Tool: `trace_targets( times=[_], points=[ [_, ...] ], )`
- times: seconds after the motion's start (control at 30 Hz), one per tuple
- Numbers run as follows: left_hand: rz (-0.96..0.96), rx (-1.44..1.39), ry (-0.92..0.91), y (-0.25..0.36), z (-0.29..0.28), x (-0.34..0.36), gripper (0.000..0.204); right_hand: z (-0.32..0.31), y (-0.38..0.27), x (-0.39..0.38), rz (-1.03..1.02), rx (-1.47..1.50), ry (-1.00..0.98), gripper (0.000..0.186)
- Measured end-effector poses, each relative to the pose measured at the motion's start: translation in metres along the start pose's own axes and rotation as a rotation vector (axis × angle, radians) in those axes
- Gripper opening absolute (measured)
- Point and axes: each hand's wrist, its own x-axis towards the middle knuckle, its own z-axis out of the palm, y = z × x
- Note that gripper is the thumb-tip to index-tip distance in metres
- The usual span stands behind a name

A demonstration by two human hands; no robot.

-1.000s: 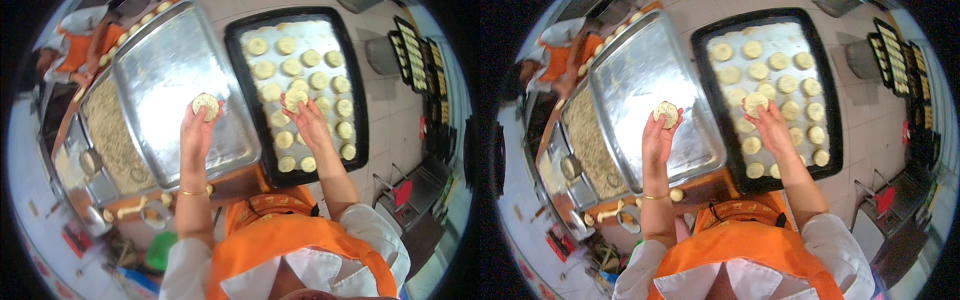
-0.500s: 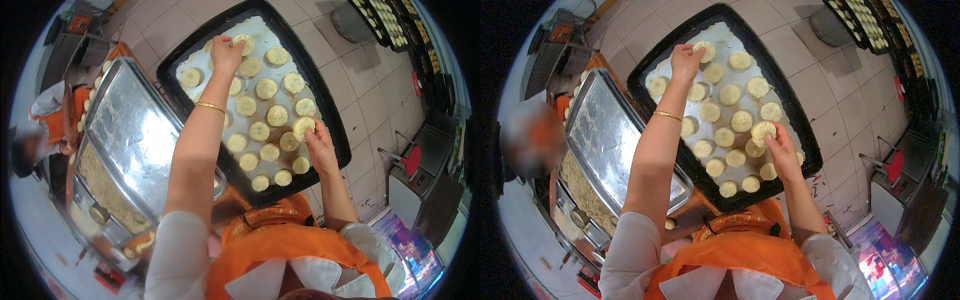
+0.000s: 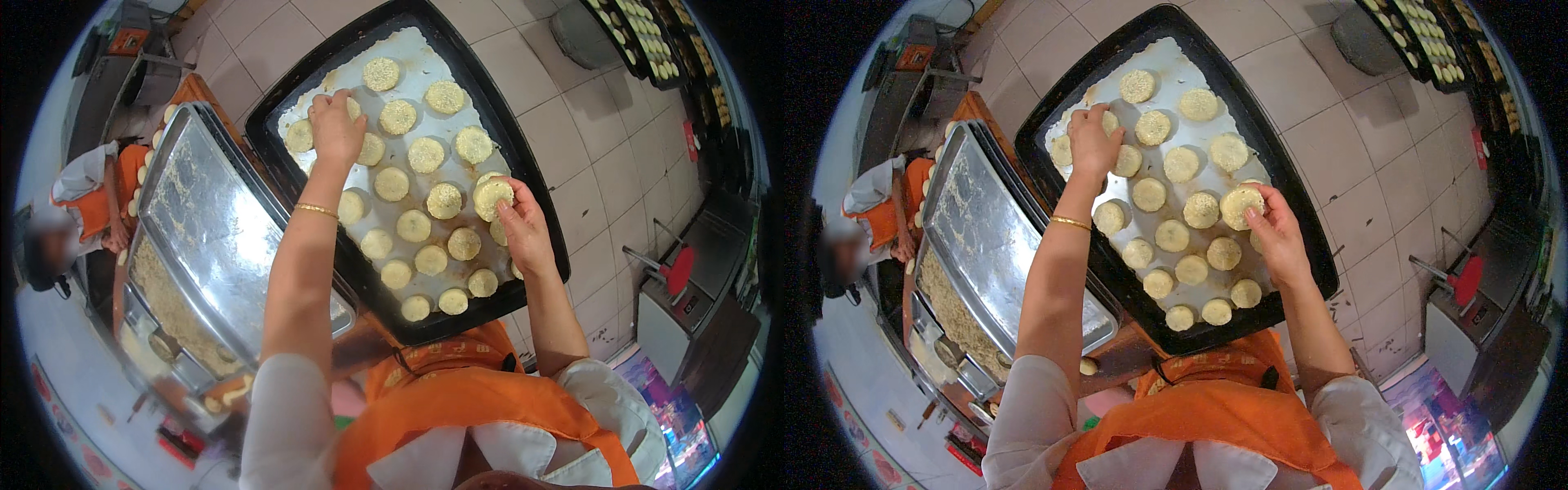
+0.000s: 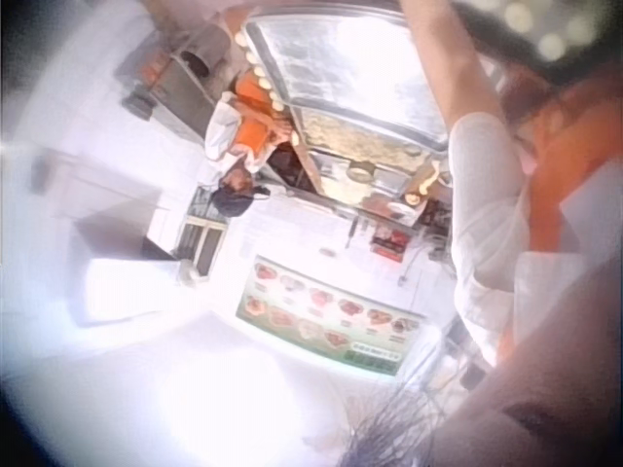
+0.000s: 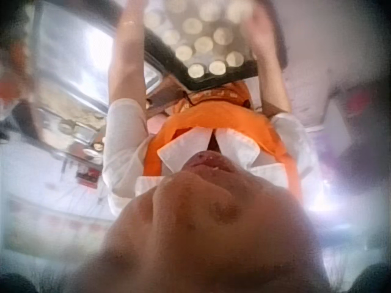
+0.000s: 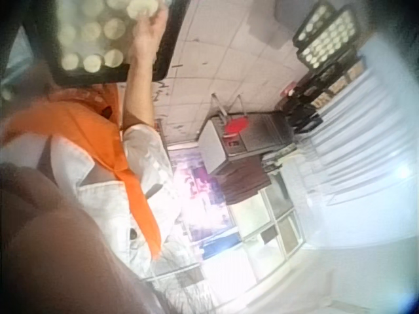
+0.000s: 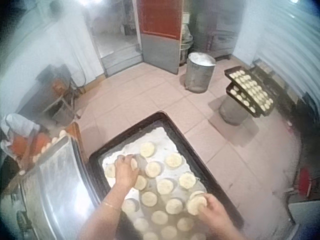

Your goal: The person places dough balls into small metal molds on a tray, presses them down to flatten, transfers them to a large black baking sheet, and then moves the tray across the workspace.

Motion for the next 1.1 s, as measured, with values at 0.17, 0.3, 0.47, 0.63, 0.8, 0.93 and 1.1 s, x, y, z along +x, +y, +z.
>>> trace_targets(
  times=[0.17, 0.3, 0.47, 0.63, 0.8, 0.93, 1.1],
  points=[
    [0.046, -0.043, 0.152, -0.032, -0.001, 0.021, 0.052, 0.01, -0.002, 0.004, 0.019, 0.032, -0.051, 0.036],
    [0.082, 0.027, 0.057, -0.016, -0.001, 0.021, 0.056, 0.003, 0.004, 0.002, 0.027, 0.019, -0.035, 0.037],
    [0.275, 0.147, 0.158, 0.014, 0.007, 0.025, 0.065, -0.008, 0.007, -0.003, 0.033, 0.031, -0.017, 0.038],
    [0.456, -0.104, -0.038, 0.01, 0.017, 0.054, 0.06, -0.01, 0.002, -0.008, 0.023, 0.079, -0.032, 0.039],
    [0.259, 0.044, -0.024, 0.025, 0.011, 0.049, 0.059, -0.007, -0.007, 0.008, -0.012, -0.056, 0.04, 0.037],
    [0.227, 0.09, 0.201, 0.019, 0.007, 0.027, 0.063, 0.028, -0.034, 0.06, -0.18, -0.231, -0.05, 0.037],
    [0.247, -0.196, 0.302, 0.047, -0.013, -0.067, 0.06, 0.078, -0.055, 0.165, -0.471, -0.69, -0.003, 0.038]
  ],
)
